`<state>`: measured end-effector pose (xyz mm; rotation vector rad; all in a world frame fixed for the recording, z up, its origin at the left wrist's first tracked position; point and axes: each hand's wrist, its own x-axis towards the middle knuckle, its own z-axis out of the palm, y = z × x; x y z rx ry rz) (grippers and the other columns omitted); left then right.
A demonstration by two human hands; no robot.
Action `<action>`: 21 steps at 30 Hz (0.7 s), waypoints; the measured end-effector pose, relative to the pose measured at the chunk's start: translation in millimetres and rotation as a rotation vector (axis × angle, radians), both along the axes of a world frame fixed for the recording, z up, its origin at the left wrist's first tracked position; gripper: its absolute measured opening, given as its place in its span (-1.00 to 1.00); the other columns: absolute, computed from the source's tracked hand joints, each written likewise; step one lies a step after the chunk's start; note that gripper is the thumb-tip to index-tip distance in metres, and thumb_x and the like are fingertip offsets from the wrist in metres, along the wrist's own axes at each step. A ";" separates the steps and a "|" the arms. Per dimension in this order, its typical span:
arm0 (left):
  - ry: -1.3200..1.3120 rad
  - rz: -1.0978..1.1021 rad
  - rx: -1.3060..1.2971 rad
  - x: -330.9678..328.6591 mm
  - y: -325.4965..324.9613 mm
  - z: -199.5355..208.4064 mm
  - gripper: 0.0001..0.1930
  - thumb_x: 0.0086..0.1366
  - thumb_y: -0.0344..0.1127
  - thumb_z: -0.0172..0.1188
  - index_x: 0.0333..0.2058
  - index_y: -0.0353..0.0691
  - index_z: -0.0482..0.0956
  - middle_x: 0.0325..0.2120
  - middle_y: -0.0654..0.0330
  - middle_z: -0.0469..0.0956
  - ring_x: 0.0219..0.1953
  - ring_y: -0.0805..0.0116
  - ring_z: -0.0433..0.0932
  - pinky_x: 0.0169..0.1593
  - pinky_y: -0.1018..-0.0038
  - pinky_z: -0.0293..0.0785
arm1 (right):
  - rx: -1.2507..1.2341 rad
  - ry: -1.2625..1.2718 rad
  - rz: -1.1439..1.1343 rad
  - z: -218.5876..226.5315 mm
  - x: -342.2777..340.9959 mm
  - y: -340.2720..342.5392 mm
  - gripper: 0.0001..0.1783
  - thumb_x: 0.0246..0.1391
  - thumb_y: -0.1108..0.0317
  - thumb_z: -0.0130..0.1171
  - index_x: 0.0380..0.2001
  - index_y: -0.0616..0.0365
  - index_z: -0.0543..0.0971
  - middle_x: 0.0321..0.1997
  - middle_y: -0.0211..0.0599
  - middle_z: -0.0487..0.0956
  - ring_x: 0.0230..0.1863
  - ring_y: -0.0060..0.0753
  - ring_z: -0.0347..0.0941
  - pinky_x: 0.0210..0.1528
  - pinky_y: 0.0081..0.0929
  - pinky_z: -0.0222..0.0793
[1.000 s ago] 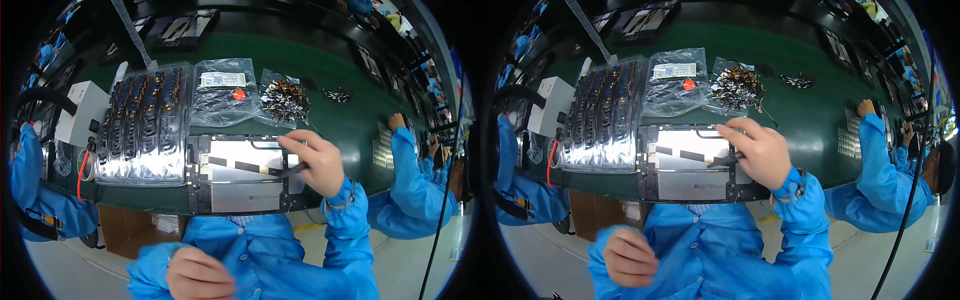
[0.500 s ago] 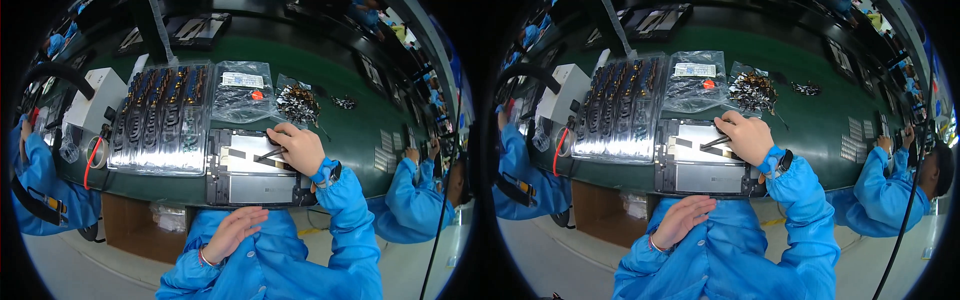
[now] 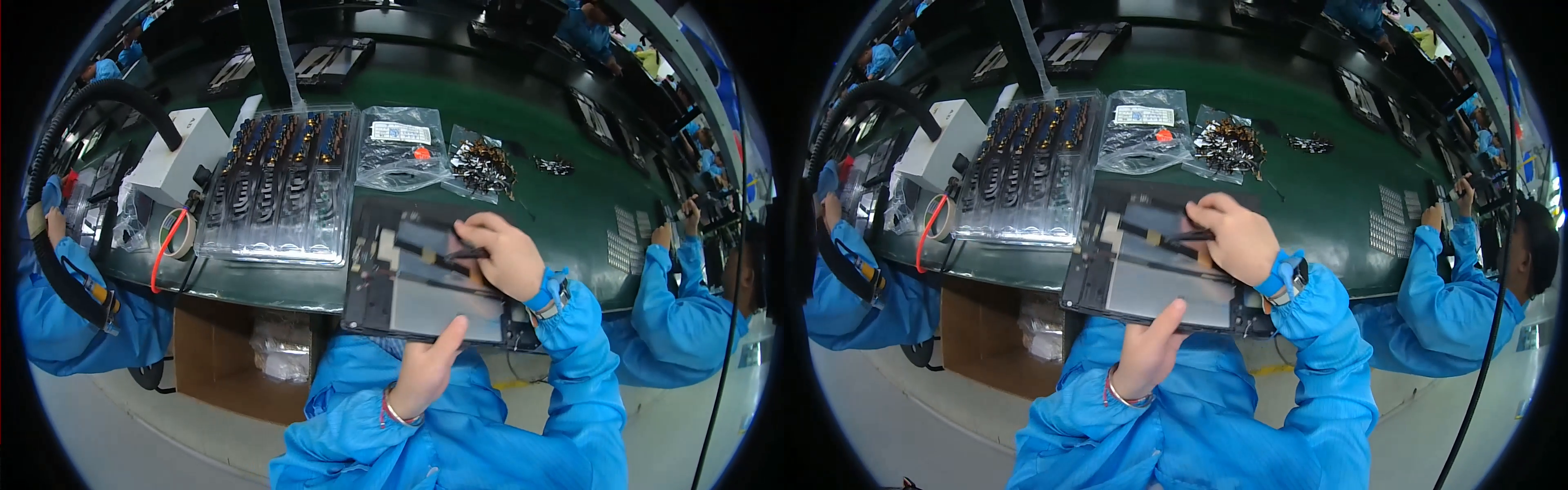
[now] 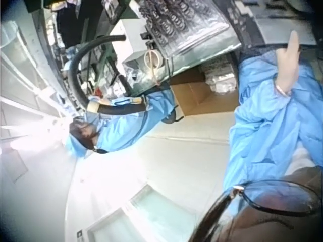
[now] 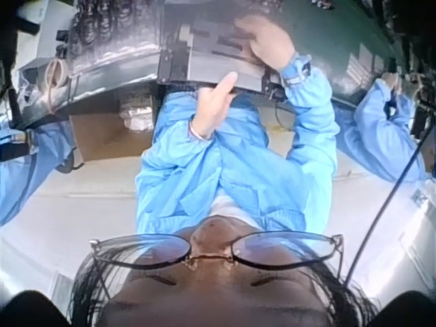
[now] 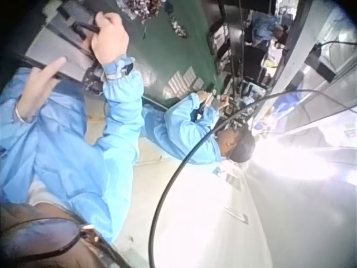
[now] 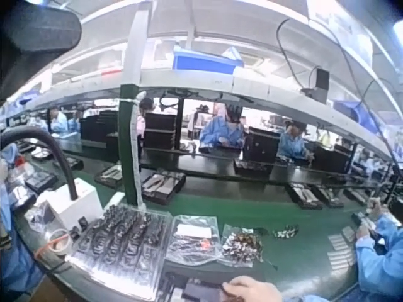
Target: The person assembles tablet devices on an assembly line by taking tablet frames from the conveyor, picking up electronic components, installing them into each frame using tweezers and by hand, and placing completed tablet frames back onto the conveyor belt.
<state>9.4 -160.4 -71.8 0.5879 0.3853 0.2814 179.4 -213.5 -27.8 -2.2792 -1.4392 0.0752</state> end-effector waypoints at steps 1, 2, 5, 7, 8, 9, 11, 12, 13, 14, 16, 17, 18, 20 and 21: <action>-0.053 0.029 0.046 3.3 1.2 5.3 -0.87 0.21 -0.42 0.09 -0.27 -0.33 0.45 -0.41 0.35 0.43 -0.39 0.57 0.35 -0.32 0.59 0.31 | 0.133 0.044 -0.083 5.0 -2.7 0.2 -0.51 -0.26 0.64 0.03 -0.13 0.15 0.51 -0.12 -0.16 0.45 -0.19 -0.14 0.45 -0.19 -0.47 0.39; -0.048 -0.002 0.187 1.8 3.1 14.6 -0.87 0.18 -0.40 0.13 -0.31 -0.30 0.47 -0.47 0.34 0.42 -0.42 0.54 0.36 -0.30 0.58 0.32 | 0.298 0.073 -0.060 16.1 -4.1 -2.7 -0.52 -0.20 0.60 0.08 -0.09 0.12 0.49 -0.11 -0.18 0.46 -0.30 -0.33 0.49 -0.30 -0.48 0.42; -0.162 -0.032 0.869 9.6 15.9 59.0 -0.56 0.04 -0.46 0.17 -0.06 -0.38 0.34 -0.15 0.03 0.35 -0.18 0.25 0.39 -0.17 0.47 0.36 | 0.467 -0.050 -0.121 36.7 -25.9 -9.3 -0.55 -0.13 0.63 0.02 -0.07 0.19 0.47 -0.10 -0.11 0.46 -0.28 -0.41 0.48 -0.29 -0.54 0.42; -0.302 0.081 1.085 15.7 14.1 80.0 -0.43 -0.05 -0.47 0.22 0.02 -0.31 0.32 -0.04 -0.06 0.23 -0.08 0.08 0.33 -0.05 0.34 0.32 | 0.864 0.311 -0.186 34.7 -94.9 -9.5 -0.56 0.01 0.51 0.04 0.02 0.18 0.38 -0.07 -0.11 0.45 -0.14 -0.40 0.43 -0.13 -0.59 0.33; -0.339 0.043 1.117 19.9 12.0 85.8 -0.36 -0.09 -0.48 0.24 0.06 -0.26 0.30 0.02 -0.09 0.16 -0.03 -0.01 0.28 0.02 0.26 0.28 | 1.064 0.477 -0.218 35.7 -107.4 -11.1 -0.56 0.07 0.45 0.05 0.07 0.18 0.34 -0.05 -0.11 0.45 -0.06 -0.40 0.41 -0.05 -0.62 0.28; -0.323 0.151 1.424 19.9 9.5 82.8 -0.29 -0.12 -0.46 0.27 0.10 -0.15 0.27 0.05 -0.09 0.14 -0.01 -0.13 0.23 0.10 0.16 0.19 | 1.074 0.447 -0.221 38.3 -105.1 -13.6 -0.56 0.07 0.45 0.05 0.07 0.18 0.34 -0.05 -0.11 0.45 -0.06 -0.40 0.41 -0.05 -0.62 0.28; -0.179 0.251 1.748 19.4 1.4 77.5 -0.30 -0.21 -0.42 0.29 0.04 0.03 0.38 0.06 -0.03 0.16 0.02 -0.14 0.20 0.05 0.11 0.18 | 1.068 0.323 -0.222 45.3 -95.3 -4.0 -0.56 0.06 0.47 0.03 0.06 0.19 0.35 -0.05 -0.11 0.45 -0.08 -0.41 0.41 -0.06 -0.62 0.28; -0.100 0.319 1.908 18.3 -1.3 72.9 -0.31 -0.24 -0.40 0.29 0.01 0.08 0.42 0.06 0.00 0.17 0.03 -0.14 0.19 0.04 0.08 0.17 | 1.063 0.263 -0.221 53.4 -82.2 -4.0 -0.56 0.05 0.49 0.03 0.06 0.19 0.35 -0.05 -0.11 0.45 -0.08 -0.41 0.42 -0.07 -0.63 0.28; -0.012 0.343 1.994 17.1 -4.2 67.7 -0.37 -0.22 -0.37 0.27 -0.04 0.17 0.47 0.07 0.08 0.19 0.04 -0.10 0.18 0.02 0.03 0.13 | 1.051 0.211 -0.229 53.8 -75.3 -11.0 -0.56 0.04 0.50 0.02 0.05 0.19 0.36 -0.05 -0.11 0.45 -0.09 -0.41 0.42 -0.07 -0.63 0.28; 0.123 0.423 2.102 11.7 -4.5 63.0 -0.54 0.07 -0.31 0.04 -0.01 0.28 0.43 0.04 0.25 0.26 -0.02 0.05 0.27 -0.07 0.05 0.22 | 1.040 0.178 -0.227 73.7 -38.0 43.3 -0.56 0.04 0.51 0.01 0.05 0.19 0.36 -0.05 -0.11 0.45 -0.09 -0.41 0.42 -0.08 -0.63 0.29; 0.151 0.426 2.134 3.6 -4.5 58.1 -0.39 -0.20 -0.40 0.20 -0.07 0.30 0.48 0.04 0.20 0.21 0.04 -0.05 0.17 0.02 -0.05 0.09 | 1.010 0.111 -0.237 56.5 -68.9 -3.6 -0.56 0.02 0.53 0.00 0.04 0.19 0.37 -0.05 -0.10 0.45 -0.10 -0.42 0.43 -0.09 -0.63 0.29; 0.161 0.418 2.120 1.2 -5.9 57.8 -0.38 -0.22 -0.41 0.20 -0.08 0.33 0.49 0.04 0.22 0.21 0.06 -0.04 0.15 0.04 -0.08 0.05 | 0.992 0.077 -0.248 57.8 -65.7 -10.0 -0.56 0.01 0.55 -0.01 0.04 0.19 0.37 -0.05 -0.10 0.45 -0.11 -0.42 0.43 -0.10 -0.64 0.29; 0.149 0.415 2.119 1.6 -6.0 57.8 -0.38 -0.22 -0.41 0.20 -0.08 0.33 0.49 0.04 0.22 0.21 0.06 -0.04 0.15 0.04 -0.08 0.05 | 0.972 0.046 -0.259 61.4 -57.3 -8.9 -0.56 0.01 0.56 -0.01 0.03 0.20 0.38 -0.05 -0.10 0.45 -0.12 -0.42 0.43 -0.11 -0.64 0.29; 0.204 0.471 2.131 2.1 -4.1 57.7 -0.59 0.09 -0.23 0.08 -0.05 0.41 0.46 0.02 0.34 0.27 -0.04 0.12 0.27 -0.08 -0.02 0.20 | 0.927 0.000 -0.275 62.7 -45.3 -9.4 -0.55 -0.01 0.58 -0.03 0.03 0.20 0.39 -0.04 -0.10 0.45 -0.13 -0.42 0.43 -0.12 -0.64 0.30; 0.213 0.461 2.118 1.8 -4.0 59.1 -0.58 0.09 -0.24 0.09 -0.05 0.42 0.46 0.03 0.36 0.26 -0.04 0.13 0.27 -0.05 -0.02 0.18 | 0.903 -0.020 -0.281 62.6 -40.2 -12.4 -0.55 -0.02 0.59 -0.03 0.02 0.20 0.39 -0.04 -0.10 0.45 -0.13 -0.42 0.44 -0.13 -0.65 0.30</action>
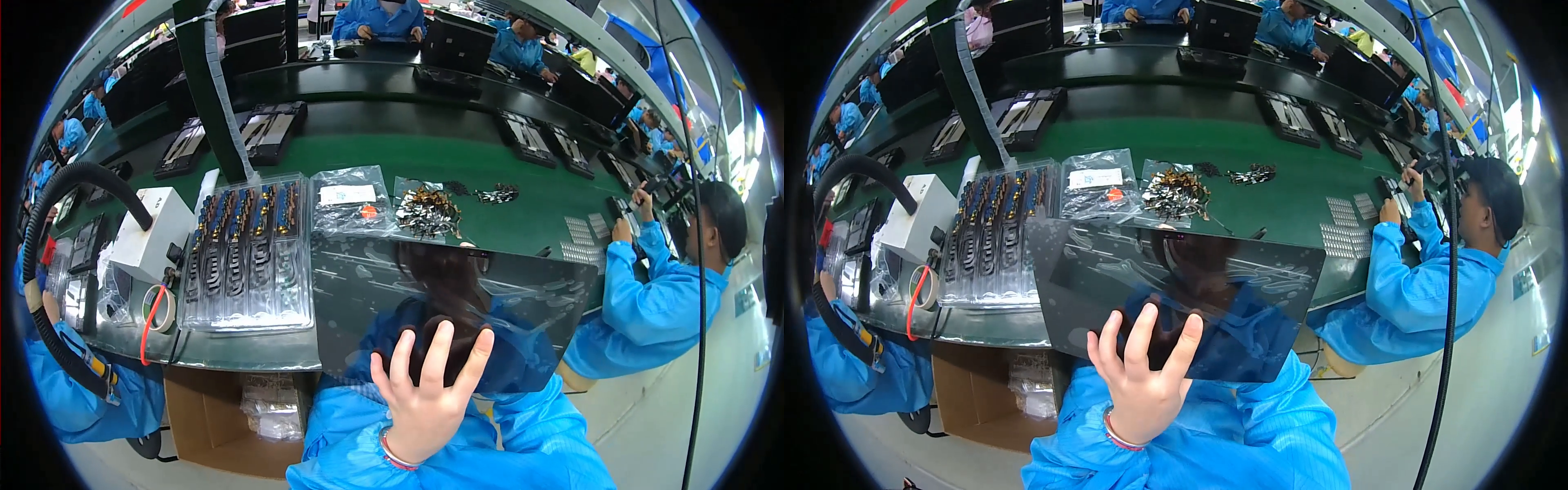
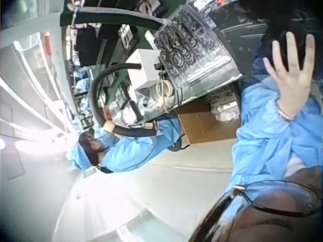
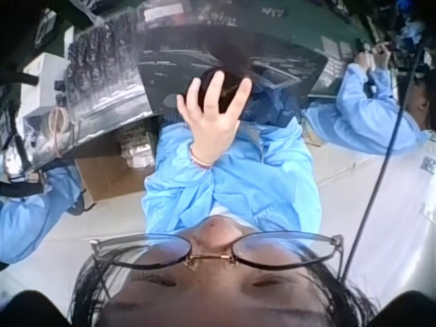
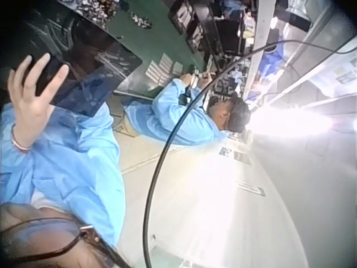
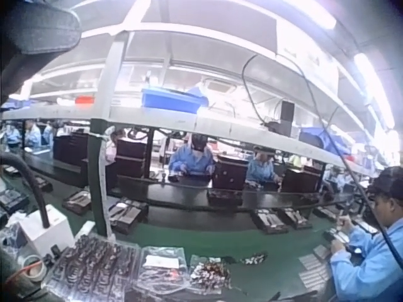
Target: The person assembles tablet devices on an assembly line by taking tablet frames from the conveyor, picking up electronic components, installing them into each frame using tweezers and by hand, and placing completed tablet frames back onto the conveyor belt.
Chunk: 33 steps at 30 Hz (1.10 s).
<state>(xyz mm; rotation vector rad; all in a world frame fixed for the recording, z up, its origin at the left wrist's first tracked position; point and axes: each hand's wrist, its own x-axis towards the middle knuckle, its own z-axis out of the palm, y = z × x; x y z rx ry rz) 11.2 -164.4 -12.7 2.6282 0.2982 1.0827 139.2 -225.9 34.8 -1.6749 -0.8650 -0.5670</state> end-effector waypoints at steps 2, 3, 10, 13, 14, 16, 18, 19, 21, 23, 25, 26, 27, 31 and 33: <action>-0.007 0.004 0.010 1.9 1.8 -0.2 -0.57 0.08 -0.25 0.10 -0.05 0.40 0.46 0.03 0.32 0.25 -0.03 0.11 0.27 -0.04 -0.03 0.18 | -0.049 -0.026 -0.018 2.4 11.3 -0.3 -0.54 -0.03 0.62 -0.05 0.01 0.20 0.40 -0.04 -0.10 0.45 -0.14 -0.43 0.44 -0.14 -0.65 0.30; -0.017 0.009 0.021 2.0 3.8 -0.4 -0.56 0.06 -0.26 0.10 -0.04 0.37 0.45 0.04 0.29 0.25 -0.02 0.09 0.27 -0.03 -0.05 0.18 | -0.075 -0.039 -0.023 4.5 18.1 0.1 -0.54 -0.04 0.63 -0.05 0.01 0.21 0.40 -0.04 -0.09 0.45 -0.15 -0.43 0.44 -0.15 -0.65 0.30; 0.137 -0.547 -1.264 16.2 23.2 -17.7 -0.72 0.09 -0.45 0.18 -0.17 -0.29 0.49 -0.25 0.07 0.48 -0.29 0.23 0.50 -0.20 0.41 0.46 | -0.567 -0.082 0.061 10.6 37.7 13.1 -0.50 -0.20 0.68 -0.08 -0.10 0.16 0.49 -0.06 -0.17 0.47 -0.17 -0.34 0.48 -0.18 -0.55 0.38; -0.167 -0.497 -2.140 17.6 13.3 -50.5 -0.73 0.25 -0.33 0.06 -0.12 -0.35 0.42 -0.19 0.21 0.46 -0.20 0.42 0.47 -0.16 0.46 0.49 | -0.985 -0.082 0.199 -22.1 57.3 26.3 -0.44 -0.26 0.56 0.08 -0.04 0.00 0.45 -0.03 -0.31 0.44 -0.16 -0.16 0.45 -0.21 -0.39 0.43; -0.177 -0.508 -2.226 20.4 11.5 -57.6 -0.72 0.25 -0.33 0.05 -0.10 -0.32 0.40 -0.18 0.21 0.45 -0.18 0.41 0.46 -0.14 0.45 0.48 | -1.075 -0.041 0.177 -32.4 57.2 26.7 -0.43 -0.26 0.53 0.10 -0.03 0.00 0.44 -0.01 -0.31 0.43 -0.16 -0.16 0.45 -0.20 -0.38 0.43; -0.153 -0.498 -2.343 23.1 17.5 -71.0 -0.70 0.25 -0.34 0.06 -0.06 -0.27 0.36 -0.16 0.21 0.44 -0.11 0.40 0.44 -0.08 0.45 0.44 | -1.227 0.008 0.127 -51.1 53.5 28.9 -0.40 -0.26 0.47 0.15 0.01 0.01 0.40 0.02 -0.31 0.40 -0.17 -0.15 0.45 -0.19 -0.37 0.44; -0.146 -0.539 -2.428 18.9 32.5 -78.6 -0.70 0.25 -0.37 0.04 -0.05 -0.28 0.35 -0.13 0.19 0.43 -0.08 0.38 0.42 -0.04 0.43 0.41 | -1.184 0.030 0.137 -64.1 51.8 37.3 -0.39 -0.26 0.46 0.15 0.01 0.01 0.40 0.02 -0.31 0.40 -0.18 -0.14 0.46 -0.20 -0.37 0.44; -0.145 -0.604 -2.518 17.0 40.1 -81.2 -0.69 0.25 -0.39 0.03 -0.04 -0.28 0.33 -0.11 0.17 0.41 -0.06 0.37 0.41 0.00 0.42 0.37 | -1.152 0.040 0.131 -70.1 51.9 37.8 -0.39 -0.27 0.46 0.16 0.01 0.01 0.40 0.02 -0.30 0.40 -0.19 -0.14 0.46 -0.21 -0.36 0.44; -0.138 -0.706 -2.811 13.7 54.3 -79.8 -0.67 0.27 -0.40 -0.11 0.01 -0.33 0.28 -0.01 0.10 0.35 0.04 0.27 0.33 0.15 0.36 0.20 | -1.125 0.020 0.117 -78.9 50.7 34.2 -0.37 -0.29 0.46 0.16 0.02 0.00 0.39 0.05 -0.28 0.36 -0.26 -0.14 0.48 -0.24 -0.34 0.45; 0.291 -0.817 -2.835 -6.9 69.2 -92.0 -0.66 0.28 -0.38 -0.15 0.02 -0.35 0.29 0.02 0.08 0.33 0.02 0.24 0.35 0.15 0.39 0.20 | -1.190 -0.001 -0.002 -78.9 42.4 35.0 -0.34 -0.30 0.47 0.15 0.03 -0.02 0.36 0.08 -0.27 0.32 -0.35 -0.15 0.50 -0.27 -0.32 0.45; 0.555 -0.984 -2.410 -37.4 77.6 -91.1 -0.66 0.26 -0.39 -0.11 0.01 -0.34 0.32 0.03 0.07 0.34 0.00 0.24 0.37 0.12 0.40 0.24 | -1.118 -0.080 0.005 -93.4 46.2 32.2 -0.32 -0.34 0.49 0.15 0.03 -0.04 0.35 0.11 -0.25 0.29 -0.41 -0.14 0.50 -0.31 -0.31 0.45; 0.754 -1.113 -1.972 -48.9 81.7 -82.0 -0.65 0.24 -0.40 -0.08 0.00 -0.34 0.35 0.03 0.05 0.35 -0.03 0.25 0.39 0.08 0.41 0.27 | -1.106 -0.089 0.037 -95.1 48.2 30.4 -0.31 -0.35 0.50 0.15 0.03 -0.04 0.35 0.12 -0.24 0.28 -0.42 -0.14 0.50 -0.33 -0.30 0.44; 0.773 -1.122 -1.975 -57.3 89.2 -70.2 -0.65 0.24 -0.40 -0.08 0.00 -0.34 0.35 0.03 0.05 0.35 -0.03 0.25 0.39 0.08 0.41 0.27 | -1.095 -0.099 0.066 -94.8 49.2 28.4 -0.30 -0.36 0.50 0.15 0.03 -0.05 0.35 0.13 -0.24 0.28 -0.42 -0.13 0.49 -0.34 -0.30 0.44; 0.231 -0.300 -0.593 -55.8 120.0 -62.9 -0.67 0.03 -0.46 0.17 -0.15 -0.26 0.46 -0.17 0.04 0.46 -0.19 0.13 0.45 -0.12 0.36 0.36 | -1.149 -0.090 0.109 -75.4 53.4 25.5 -0.29 -0.37 0.53 0.10 0.03 -0.02 0.35 0.12 -0.25 0.29 -0.40 -0.16 0.49 -0.32 -0.29 0.43; 0.273 -0.099 -0.525 -45.5 125.6 -65.6 -0.70 0.01 -0.46 0.18 -0.21 -0.28 0.46 -0.25 0.05 0.46 -0.22 0.07 0.43 -0.14 0.34 0.36 | -1.060 -0.032 0.082 -70.3 49.9 7.8 -0.35 -0.28 0.52 0.09 0.03 0.01 0.35 0.10 -0.22 0.30 -0.39 -0.11 0.49 -0.32 -0.28 0.42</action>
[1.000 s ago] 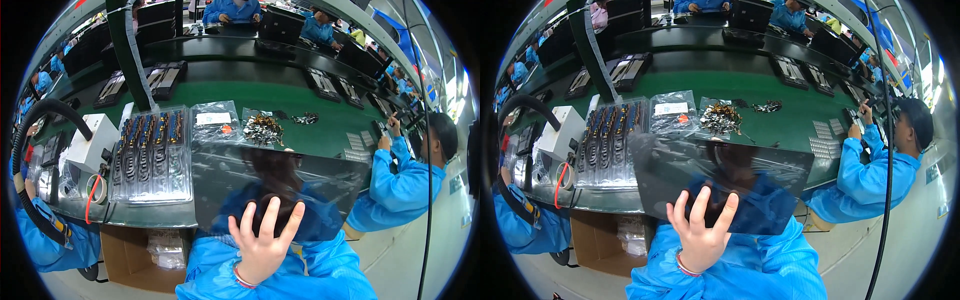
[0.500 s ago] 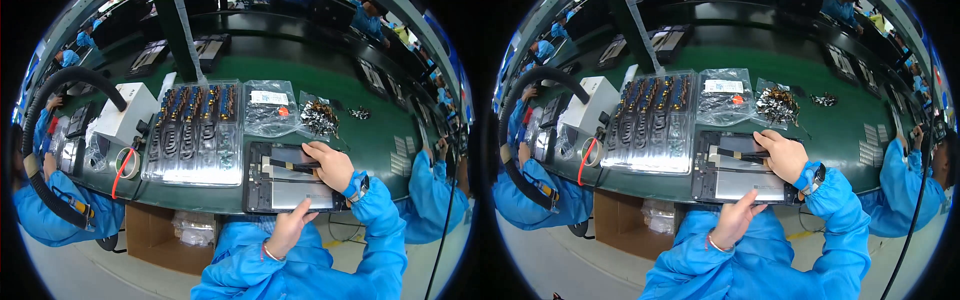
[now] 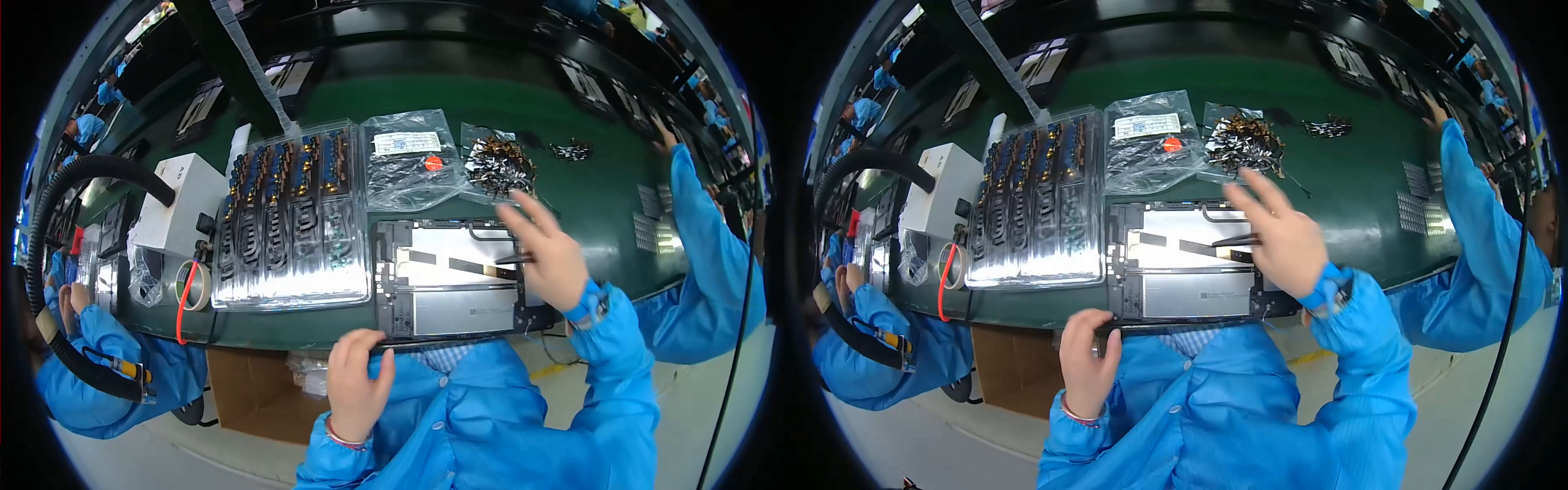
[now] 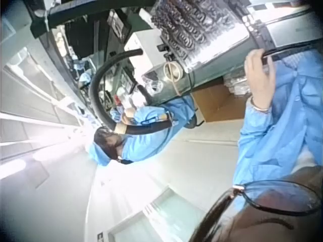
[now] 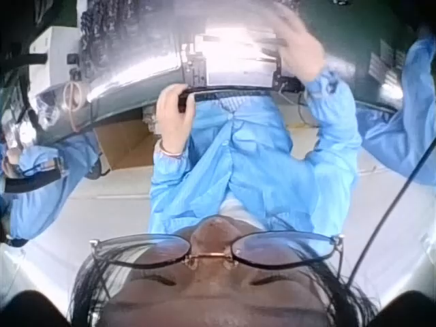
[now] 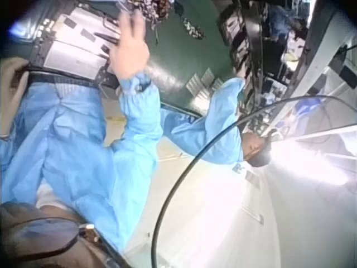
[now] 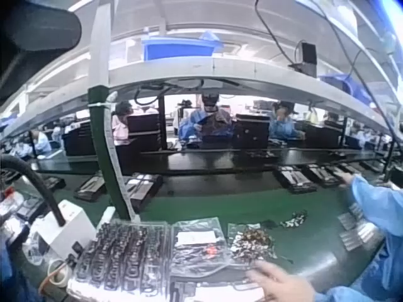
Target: The person assembles tablet devices on an assembly line by taking tablet frames from the conveyor, picking up electronic components, installing them into each frame using tweezers and by hand, and placing completed tablet frames back onto the conveyor belt.
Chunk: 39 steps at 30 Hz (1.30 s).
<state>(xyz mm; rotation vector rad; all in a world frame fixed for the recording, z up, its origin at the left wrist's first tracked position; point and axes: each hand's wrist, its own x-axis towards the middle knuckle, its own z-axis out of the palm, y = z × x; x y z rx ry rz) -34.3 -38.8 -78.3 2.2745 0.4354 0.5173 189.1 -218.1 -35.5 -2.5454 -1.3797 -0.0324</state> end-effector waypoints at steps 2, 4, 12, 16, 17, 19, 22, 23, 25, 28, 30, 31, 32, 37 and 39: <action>0.046 0.032 -0.069 10.4 -0.9 -6.5 -0.64 0.02 -0.41 0.21 -0.15 -0.30 0.44 -0.28 0.05 0.46 -0.21 0.06 0.43 -0.12 0.33 0.35 | 0.292 -0.029 -0.325 -3.1 -4.2 -36.6 -0.45 -0.16 0.46 0.09 0.02 0.07 0.36 0.05 -0.15 0.32 -0.34 -0.03 0.46 -0.31 -0.27 0.41; 0.036 0.093 0.014 -4.0 3.5 -3.2 -0.58 0.00 -0.40 0.25 -0.11 -0.32 0.44 -0.28 0.04 0.45 -0.22 0.09 0.44 -0.14 0.34 0.37 | 0.153 0.072 -0.469 -11.3 -24.1 -58.7 -0.51 -0.07 0.38 0.09 0.01 0.18 0.35 -0.05 -0.08 0.35 -0.20 0.00 0.41 -0.22 -0.31 0.37; -0.171 0.053 -0.118 -0.2 -20.8 10.4 -0.58 -0.04 -0.45 0.30 -0.13 -0.30 0.50 -0.36 0.10 0.52 -0.29 0.21 0.52 -0.21 0.44 0.47 | 1.174 1.113 -0.533 -17.1 -54.9 -97.8 -0.51 0.00 0.42 0.05 0.04 0.31 0.28 0.03 -0.11 0.37 0.04 -0.29 0.32 0.06 -0.39 0.25; -0.273 -0.113 -0.536 13.7 -29.8 54.4 -0.45 0.05 -0.47 0.20 0.06 -0.32 0.29 0.01 0.01 0.33 0.00 0.17 0.40 -0.02 0.43 0.39 | 1.212 1.208 -0.457 21.9 17.9 -72.4 -0.67 0.07 0.39 -0.03 -0.06 0.23 0.37 -0.21 -0.32 0.50 -0.26 -0.53 0.47 -0.19 -0.53 0.42; -0.216 -0.209 -0.554 13.6 -29.4 58.1 -0.43 0.09 -0.46 0.15 0.10 -0.34 0.21 0.09 -0.01 0.22 0.06 0.14 0.32 0.03 0.41 0.33 | 1.239 1.166 -0.405 26.8 50.1 -53.4 -0.74 0.07 0.36 0.02 -0.15 0.19 0.43 -0.26 -0.34 0.52 -0.30 -0.55 0.47 -0.23 -0.57 0.41; -0.220 -0.264 -0.459 13.8 -26.0 62.1 -0.42 0.08 -0.49 0.16 0.10 -0.32 0.20 0.09 -0.02 0.22 0.03 0.15 0.38 0.03 0.40 0.35 | 1.228 1.188 -0.358 25.1 127.8 -28.1 -0.75 0.05 0.35 0.07 -0.20 0.21 0.45 -0.25 -0.35 0.53 -0.29 -0.50 0.49 -0.27 -0.55 0.43; -0.195 -0.349 -0.332 4.6 -20.7 63.5 -0.47 0.08 -0.54 0.11 0.07 -0.32 0.23 0.06 -0.02 0.24 -0.04 0.18 0.45 0.01 0.40 0.37 | 1.104 1.153 -0.538 22.8 222.3 31.2 -0.68 -0.09 0.18 0.24 -0.25 0.03 0.48 -0.44 -0.52 0.49 -0.57 -0.62 0.34 -0.63 -0.65 0.14; -0.136 -0.279 -0.345 -1.0 -18.1 65.6 -0.52 0.10 -0.51 0.08 0.04 -0.34 0.26 0.05 -0.02 0.26 -0.01 0.18 0.41 0.01 0.41 0.36 | 1.142 1.142 -0.494 13.2 253.3 45.2 -0.68 -0.14 0.15 0.27 -0.29 -0.04 0.47 -0.50 -0.53 0.46 -0.67 -0.62 0.18 -0.70 -0.62 -0.05; -0.060 -0.090 -0.326 -17.6 -13.5 65.4 -0.58 0.12 -0.54 0.00 0.01 -0.36 0.30 -0.01 -0.02 0.32 -0.05 0.21 0.43 -0.01 0.42 0.36 | 1.109 1.117 -0.635 -3.9 294.2 80.7 -0.69 -0.19 0.14 0.31 -0.37 -0.11 0.44 -0.58 -0.53 0.37 -0.75 -0.57 0.07 -0.73 -0.58 -0.05; 0.019 0.250 -0.347 -43.3 -15.9 69.0 -0.63 0.15 -0.57 -0.10 -0.03 -0.35 0.34 -0.10 0.05 0.40 -0.15 0.30 0.48 -0.05 0.44 0.38 | 1.033 1.116 -0.718 -27.8 332.0 103.1 -0.75 -0.16 0.14 0.28 -0.44 -0.12 0.43 -0.67 -0.57 0.24 -0.77 -0.60 0.02 -0.76 -0.61 -0.11; -0.046 0.358 -0.334 -67.6 -15.8 44.9 -0.62 0.04 -0.50 0.04 -0.09 -0.29 0.42 -0.20 0.06 0.46 -0.22 0.31 0.51 -0.22 0.43 0.39 | 0.979 1.233 -0.749 -42.0 351.7 101.5 -0.80 -0.11 0.15 0.25 -0.55 -0.17 0.41 -0.68 -0.60 0.27 -0.80 -0.64 -0.01 -0.76 -0.64 -0.14; -0.109 0.465 -0.335 -69.6 -11.5 45.0 -0.60 -0.07 -0.43 0.17 -0.16 -0.23 0.49 -0.29 0.07 0.52 -0.30 0.33 0.53 -0.38 0.42 0.40 | 0.983 1.239 -0.751 -47.6 354.6 101.0 -0.80 -0.11 0.15 0.25 -0.55 -0.17 0.41 -0.68 -0.60 0.27 -0.80 -0.64 -0.01 -0.76 -0.64 -0.14; -0.107 0.462 -0.327 -70.8 -4.6 46.2 -0.60 -0.07 -0.43 0.17 -0.16 -0.23 0.49 -0.29 0.07 0.52 -0.30 0.33 0.53 -0.38 0.42 0.40 | 0.943 1.236 -0.772 -51.1 358.3 100.5 -0.80 -0.10 0.15 0.24 -0.56 -0.14 0.42 -0.69 -0.58 0.27 -0.79 -0.63 0.00 -0.77 -0.63 -0.14; -0.462 0.441 -0.785 -14.6 35.9 79.8 -0.53 0.17 -0.50 -0.04 0.10 -0.27 0.18 0.07 0.07 0.24 0.09 0.26 0.28 0.08 0.44 0.21 | 0.851 1.049 -0.762 -70.1 384.2 99.6 -0.76 -0.13 0.15 0.26 -0.48 0.05 0.51 -0.66 -0.47 0.34 -0.80 -0.55 0.09 -0.80 -0.55 -0.15; -0.632 0.425 -0.924 38.7 56.2 105.1 -0.49 0.24 -0.38 -0.10 0.16 -0.28 0.04 0.14 0.08 0.12 0.18 0.23 0.11 0.21 0.34 -0.03 | 0.737 0.760 -0.668 -60.9 377.4 93.6 -0.66 -0.09 0.16 0.21 -0.33 0.22 0.52 -0.56 -0.37 0.46 -0.59 -0.46 0.31 -0.56 -0.50 0.18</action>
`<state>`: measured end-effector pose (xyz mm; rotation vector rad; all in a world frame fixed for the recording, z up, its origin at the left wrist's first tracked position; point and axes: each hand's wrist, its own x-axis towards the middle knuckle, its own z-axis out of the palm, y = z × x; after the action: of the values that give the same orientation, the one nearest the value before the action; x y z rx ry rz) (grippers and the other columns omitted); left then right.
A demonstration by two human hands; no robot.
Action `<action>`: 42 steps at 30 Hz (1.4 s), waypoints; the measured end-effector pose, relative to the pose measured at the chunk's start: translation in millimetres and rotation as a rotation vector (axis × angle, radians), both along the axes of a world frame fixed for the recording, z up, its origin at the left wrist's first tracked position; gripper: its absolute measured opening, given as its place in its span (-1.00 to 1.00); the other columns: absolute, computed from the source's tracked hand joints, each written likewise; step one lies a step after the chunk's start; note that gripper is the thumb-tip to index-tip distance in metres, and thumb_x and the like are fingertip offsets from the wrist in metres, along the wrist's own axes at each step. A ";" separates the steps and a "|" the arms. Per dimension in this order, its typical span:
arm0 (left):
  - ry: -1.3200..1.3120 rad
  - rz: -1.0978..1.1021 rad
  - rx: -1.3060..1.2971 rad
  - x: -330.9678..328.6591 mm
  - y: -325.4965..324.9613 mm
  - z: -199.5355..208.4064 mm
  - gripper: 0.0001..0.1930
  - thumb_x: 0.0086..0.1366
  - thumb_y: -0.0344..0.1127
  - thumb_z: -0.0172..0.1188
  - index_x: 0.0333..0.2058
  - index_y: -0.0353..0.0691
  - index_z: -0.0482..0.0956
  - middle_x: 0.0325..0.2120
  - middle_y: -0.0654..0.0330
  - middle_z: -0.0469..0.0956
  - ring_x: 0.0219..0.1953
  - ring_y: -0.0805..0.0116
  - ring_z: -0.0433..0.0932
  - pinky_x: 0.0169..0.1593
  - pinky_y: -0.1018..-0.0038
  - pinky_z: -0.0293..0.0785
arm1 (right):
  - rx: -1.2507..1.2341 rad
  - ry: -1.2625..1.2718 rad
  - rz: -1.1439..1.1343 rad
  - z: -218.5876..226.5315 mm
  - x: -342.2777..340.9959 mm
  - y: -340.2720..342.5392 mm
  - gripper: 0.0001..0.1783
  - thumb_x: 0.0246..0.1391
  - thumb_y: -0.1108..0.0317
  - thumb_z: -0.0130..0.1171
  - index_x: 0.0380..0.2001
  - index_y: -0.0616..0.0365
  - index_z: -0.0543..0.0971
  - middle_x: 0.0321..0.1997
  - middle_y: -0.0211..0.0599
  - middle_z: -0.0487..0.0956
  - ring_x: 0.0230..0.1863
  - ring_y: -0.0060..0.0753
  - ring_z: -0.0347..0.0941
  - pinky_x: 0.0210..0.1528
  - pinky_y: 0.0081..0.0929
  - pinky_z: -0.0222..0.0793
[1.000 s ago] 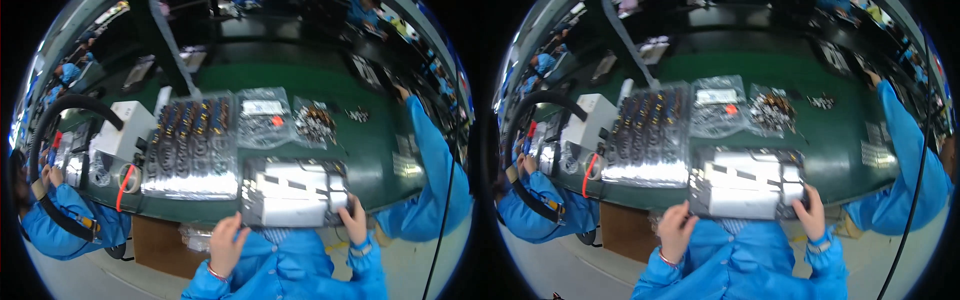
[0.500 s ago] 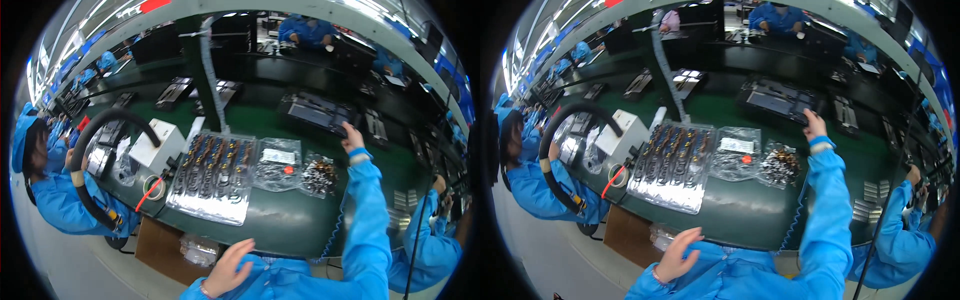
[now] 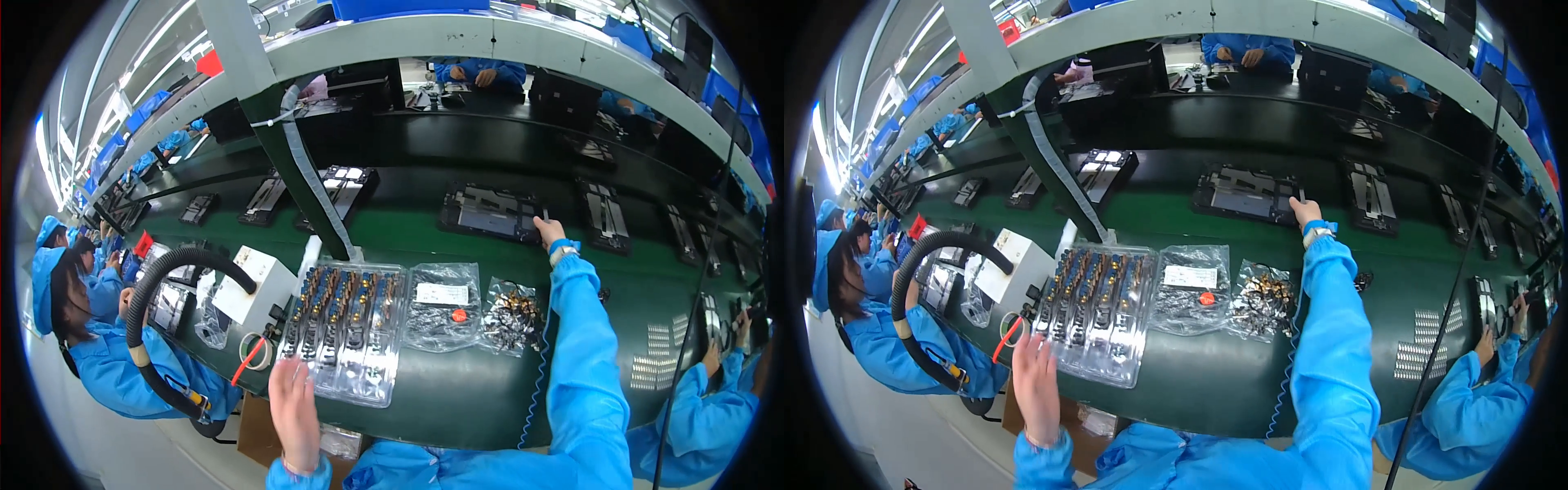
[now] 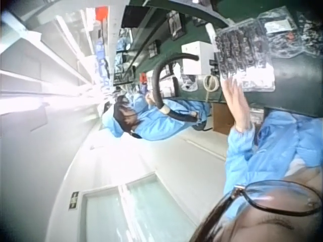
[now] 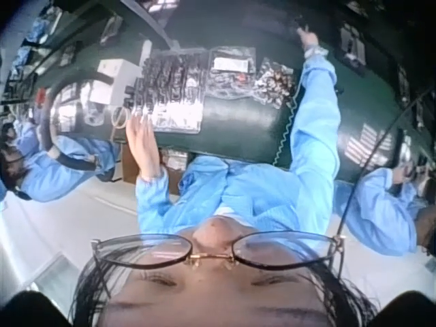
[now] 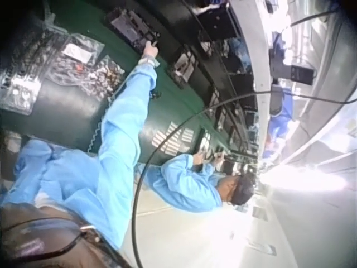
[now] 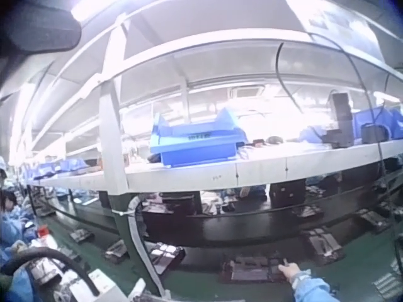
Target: The person assembles tablet devices on an assembly line by taking tablet frames from the conveyor, picking up electronic components, installing them into each frame using tweezers and by hand, and placing completed tablet frames back onto the conveyor belt.
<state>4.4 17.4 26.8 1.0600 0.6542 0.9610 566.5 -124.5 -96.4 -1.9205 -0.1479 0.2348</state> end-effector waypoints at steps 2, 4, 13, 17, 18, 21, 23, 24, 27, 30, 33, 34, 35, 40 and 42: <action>-0.288 -0.071 -0.085 43.2 47.8 -1.5 -0.47 0.27 -0.34 -0.15 0.19 -0.30 -0.01 0.19 0.01 0.05 0.25 0.20 0.01 0.25 0.33 -0.11 | 0.004 -0.243 0.162 34.4 -47.5 1.4 -0.56 -0.03 0.23 0.15 -0.15 0.36 0.46 -0.38 -0.27 0.54 -0.31 -0.42 0.44 -0.18 -0.52 0.33; -0.245 0.069 -0.136 100.0 106.1 -20.4 -0.48 0.30 -0.30 -0.16 0.20 -0.31 0.00 0.22 0.05 0.02 0.28 0.20 -0.08 0.27 0.35 -0.23 | 0.130 -0.248 0.333 76.3 -120.0 -11.8 -0.63 0.03 0.32 0.07 -0.11 0.31 0.43 -0.28 -0.32 0.50 -0.25 -0.54 0.37 -0.15 -0.59 0.28; 0.058 0.183 -0.191 242.5 372.9 -158.0 -0.76 0.07 -0.37 -0.01 -0.31 -0.41 0.46 -0.30 -0.03 0.48 -0.28 0.17 0.46 -0.12 0.43 0.36 | 0.178 -0.011 0.926 137.0 -336.8 -106.2 -0.81 -0.05 0.56 0.03 -0.31 0.27 0.54 -0.50 -0.15 0.55 -0.48 -0.34 0.49 -0.41 -0.57 0.35; 0.152 -0.057 0.247 218.9 484.0 -225.0 -0.69 -0.03 -0.47 0.10 -0.24 -0.42 0.36 -0.31 -0.08 0.48 -0.34 0.14 0.48 -0.20 0.36 0.40 | 0.342 0.295 0.997 113.4 -343.3 -93.0 -0.78 0.03 0.56 0.00 -0.21 0.28 0.49 -0.47 -0.24 0.54 -0.50 -0.46 0.45 -0.43 -0.59 0.34; 0.132 -0.020 0.254 229.4 481.0 -218.9 -0.68 -0.03 -0.48 0.10 -0.24 -0.42 0.35 -0.31 -0.09 0.48 -0.34 0.13 0.48 -0.20 0.36 0.40 | 0.333 0.299 1.000 108.8 -340.1 -89.7 -0.78 0.03 0.56 0.00 -0.21 0.28 0.49 -0.47 -0.24 0.54 -0.50 -0.46 0.45 -0.43 -0.59 0.34; 0.088 0.124 0.280 263.3 423.4 -220.0 -0.65 -0.05 -0.50 0.11 -0.22 -0.41 0.33 -0.31 -0.09 0.48 -0.33 0.11 0.49 -0.20 0.35 0.41 | 0.399 0.187 1.042 104.4 -332.6 -79.4 -0.75 0.05 0.57 -0.05 -0.16 0.26 0.46 -0.46 -0.25 0.53 -0.48 -0.47 0.43 -0.40 -0.61 0.33; 0.068 0.265 0.313 274.3 396.4 -190.7 -0.64 -0.05 -0.51 0.11 -0.21 -0.40 0.32 -0.31 -0.10 0.48 -0.33 0.10 0.50 -0.20 0.35 0.41 | 0.282 0.190 0.973 119.5 -330.4 -80.7 -0.76 0.07 0.56 -0.06 -0.16 0.27 0.46 -0.45 -0.25 0.52 -0.46 -0.46 0.43 -0.36 -0.60 0.33; 0.055 0.332 0.326 286.5 389.5 -170.7 -0.63 -0.06 -0.51 0.12 -0.20 -0.39 0.31 -0.31 -0.10 0.48 -0.32 0.09 0.50 -0.20 0.34 0.41 | 0.291 0.254 0.946 114.2 -333.0 -87.6 -0.75 0.09 0.55 -0.08 -0.14 0.29 0.45 -0.44 -0.21 0.51 -0.42 -0.45 0.43 -0.30 -0.57 0.34; 0.030 0.538 0.365 289.1 381.8 -106.7 -0.60 -0.07 -0.53 0.12 -0.18 -0.38 0.29 -0.32 -0.10 0.48 -0.32 0.07 0.50 -0.20 0.34 0.41 | 0.246 0.175 1.020 118.5 -331.8 -89.2 -0.74 0.10 0.55 -0.08 -0.12 0.30 0.42 -0.41 -0.19 0.51 -0.41 -0.46 0.41 -0.27 -0.58 0.33; -0.006 0.700 0.403 276.2 372.7 -57.3 -0.57 -0.08 -0.55 0.13 -0.16 -0.37 0.27 -0.32 -0.11 0.48 -0.31 0.04 0.51 -0.20 0.33 0.42 | 0.286 0.172 0.970 109.7 -342.1 -99.6 -0.74 0.10 0.55 -0.08 -0.11 0.29 0.41 -0.39 -0.18 0.50 -0.40 -0.47 0.39 -0.25 -0.60 0.32; 0.168 0.849 0.568 246.6 338.8 -14.6 -0.47 -0.07 -0.54 0.15 -0.08 -0.30 0.18 -0.32 -0.12 0.49 -0.24 -0.05 0.50 -0.17 0.28 0.42 | 0.342 0.249 0.866 108.0 -361.3 -111.3 -0.74 0.09 0.56 -0.09 -0.12 0.30 0.41 -0.40 -0.18 0.51 -0.43 -0.49 0.38 -0.26 -0.60 0.32; 0.190 0.860 0.646 234.0 324.2 6.1 -0.49 -0.05 -0.50 0.16 -0.09 -0.28 0.19 -0.32 -0.15 0.48 -0.26 -0.14 0.48 -0.17 0.21 0.40 | 0.323 0.238 0.937 107.7 -362.5 -113.9 -0.74 0.10 0.56 -0.10 -0.11 0.30 0.40 -0.42 -0.20 0.51 -0.45 -0.50 0.38 -0.28 -0.59 0.33; 0.333 0.852 0.714 225.1 309.3 16.8 -0.51 -0.03 -0.51 0.12 -0.08 -0.28 0.18 -0.34 -0.20 0.47 -0.27 -0.19 0.47 -0.20 0.14 0.38 | 0.326 0.241 0.942 110.8 -365.8 -114.6 -0.74 0.10 0.56 -0.10 -0.11 0.30 0.40 -0.42 -0.20 0.51 -0.45 -0.50 0.38 -0.28 -0.59 0.33; 0.238 0.798 0.862 181.3 215.0 51.3 -0.58 0.05 -0.52 0.06 -0.08 -0.25 0.20 -0.41 -0.21 0.47 -0.34 -0.20 0.48 -0.29 0.15 0.39 | 0.326 0.121 1.073 122.3 -396.4 -115.0 -0.76 0.10 0.58 -0.11 -0.15 0.27 0.42 -0.47 -0.21 0.51 -0.48 -0.53 0.39 -0.34 -0.61 0.33; 0.203 0.805 0.816 155.0 167.4 49.6 -0.57 0.07 -0.49 0.09 -0.06 -0.26 0.21 -0.40 -0.16 0.47 -0.34 -0.13 0.50 -0.28 0.22 0.41 | 0.328 0.159 1.165 116.3 -406.0 -114.5 -0.76 0.10 0.58 -0.10 -0.15 0.26 0.43 -0.46 -0.20 0.51 -0.47 -0.53 0.39 -0.37 -0.62 0.34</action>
<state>159.5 184.8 76.4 1.6660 0.9105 1.9354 160.5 -239.0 19.9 -1.2845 -1.1212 1.0520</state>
